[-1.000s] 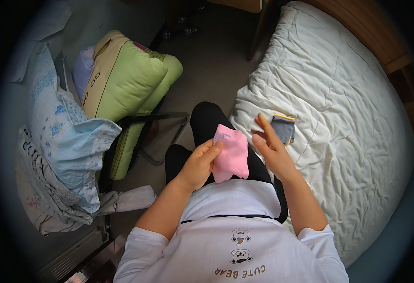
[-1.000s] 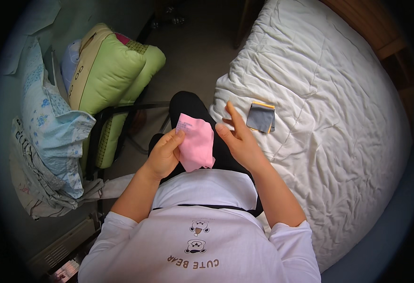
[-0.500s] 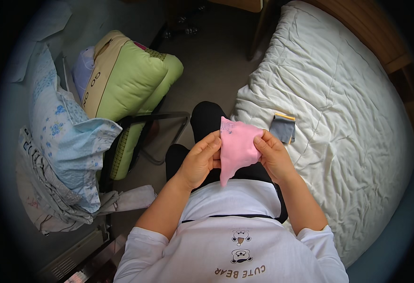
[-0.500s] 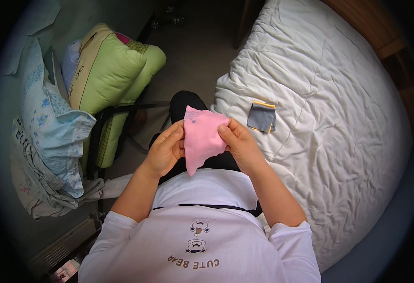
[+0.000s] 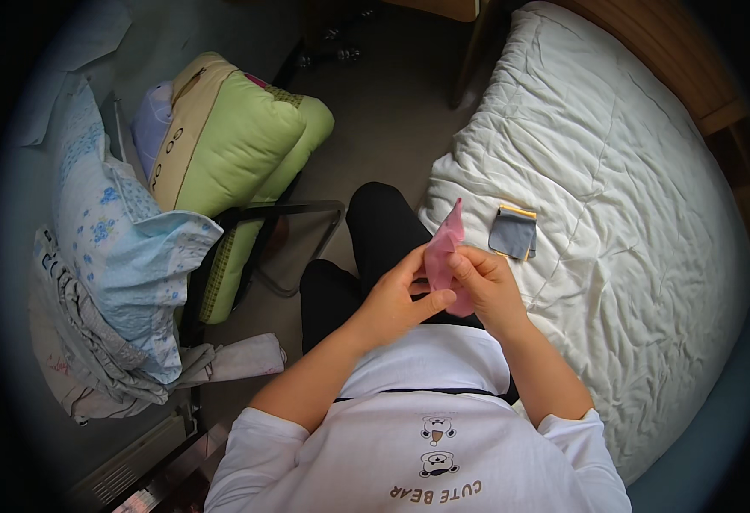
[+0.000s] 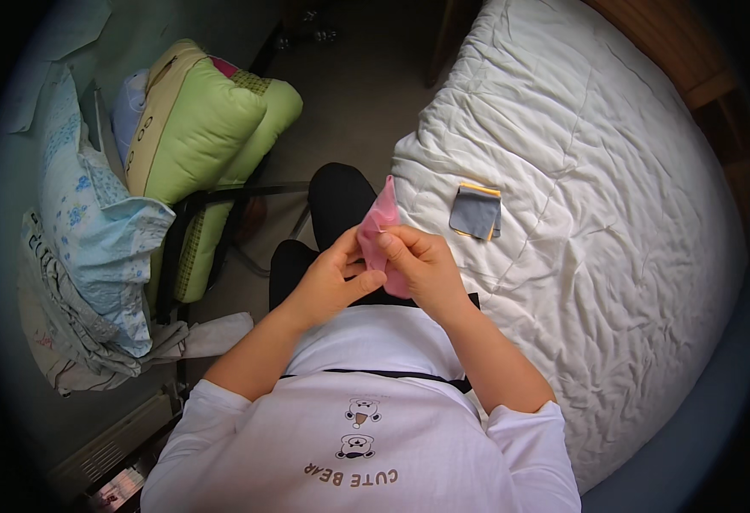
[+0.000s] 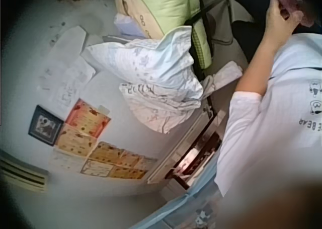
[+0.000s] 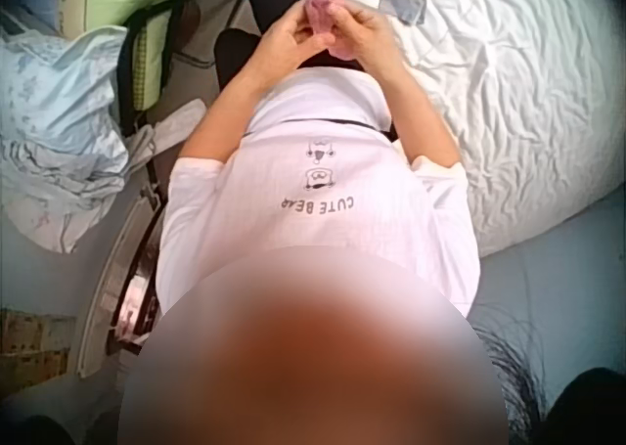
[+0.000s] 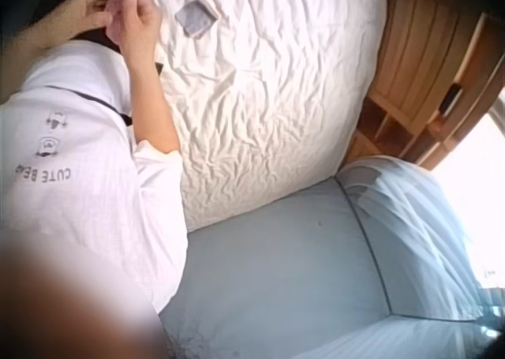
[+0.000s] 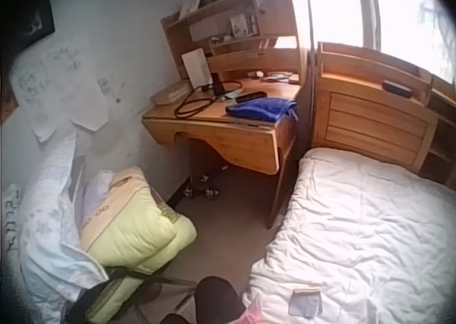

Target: The person removes a hanger with several socks from a radiator, walks to a chair, and folds each sock one by one. The folded socks are stacked on the bed.

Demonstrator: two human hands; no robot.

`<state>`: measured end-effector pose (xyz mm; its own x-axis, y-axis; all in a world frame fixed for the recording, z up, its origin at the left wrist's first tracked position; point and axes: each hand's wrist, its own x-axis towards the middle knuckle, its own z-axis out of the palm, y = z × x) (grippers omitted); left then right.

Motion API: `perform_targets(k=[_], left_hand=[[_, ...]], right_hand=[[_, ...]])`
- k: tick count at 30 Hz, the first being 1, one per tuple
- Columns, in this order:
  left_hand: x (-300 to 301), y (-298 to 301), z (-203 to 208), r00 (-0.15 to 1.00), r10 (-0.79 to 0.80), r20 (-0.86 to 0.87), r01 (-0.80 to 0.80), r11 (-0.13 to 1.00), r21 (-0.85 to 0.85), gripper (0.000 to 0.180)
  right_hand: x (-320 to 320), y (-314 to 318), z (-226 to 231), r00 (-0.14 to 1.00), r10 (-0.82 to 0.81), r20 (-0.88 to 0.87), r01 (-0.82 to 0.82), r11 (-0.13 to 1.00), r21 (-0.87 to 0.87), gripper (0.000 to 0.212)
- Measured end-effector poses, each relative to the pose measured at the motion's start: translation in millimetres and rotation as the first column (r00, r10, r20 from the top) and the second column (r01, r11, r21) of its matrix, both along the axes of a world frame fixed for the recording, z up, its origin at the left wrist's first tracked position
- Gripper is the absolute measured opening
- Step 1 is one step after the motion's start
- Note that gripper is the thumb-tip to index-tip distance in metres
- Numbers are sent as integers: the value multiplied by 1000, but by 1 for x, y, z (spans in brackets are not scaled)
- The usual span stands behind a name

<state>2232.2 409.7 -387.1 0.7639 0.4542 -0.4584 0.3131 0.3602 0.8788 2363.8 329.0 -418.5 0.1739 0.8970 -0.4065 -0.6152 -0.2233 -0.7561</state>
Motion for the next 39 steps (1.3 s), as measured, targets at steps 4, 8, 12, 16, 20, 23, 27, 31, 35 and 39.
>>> perform_targets(k=[4, 8, 12, 16, 20, 23, 27, 31, 35, 39], left_hand=[[-10, 3, -20, 988, 151, -1, -148, 967, -208, 37], [-17, 16, -10, 927, 367, -79, -362, 819, -445, 41], [-26, 22, -5, 905, 423, -37, -394, 804, -445, 33], [-29, 23, -6, 916, 400, -7, -362, 822, -439, 31], [-25, 22, 1, 914, 405, -12, -367, 814, -450, 31], [-25, 22, 2, 920, 392, -1, -351, 823, -446, 32], [-24, 22, 3, 919, 394, -3, -354, 821, -448, 34], [-24, 23, 4, 929, 369, 33, -313, 829, -463, 36], [-24, 22, 1, 944, 329, -33, -301, 814, -497, 39], [-24, 16, 1, 998, 9, -69, -37, 910, -414, 43]], right_hand=[[3, -2, -2, 999, 11, -48, -11, 1000, -9, 26], [11, 0, -6, 969, -193, -152, 174, 977, -126, 30], [22, -8, -19, 958, -254, -135, 237, 963, -129, 27], [22, -7, -16, 958, -275, -81, 268, 960, -82, 25], [22, -8, -20, 954, -298, -27, 296, 954, -49, 24], [21, -9, -21, 946, -322, -26, 321, 946, -44, 23], [20, -8, -17, 938, -343, -39, 342, 939, -32, 22], [21, -8, -15, 933, -352, -78, 345, 934, -91, 23], [20, -7, -12, 908, -374, -187, 339, 921, -193, 25], [15, 1, 0, 856, -409, -315, 326, 901, -285, 25]])
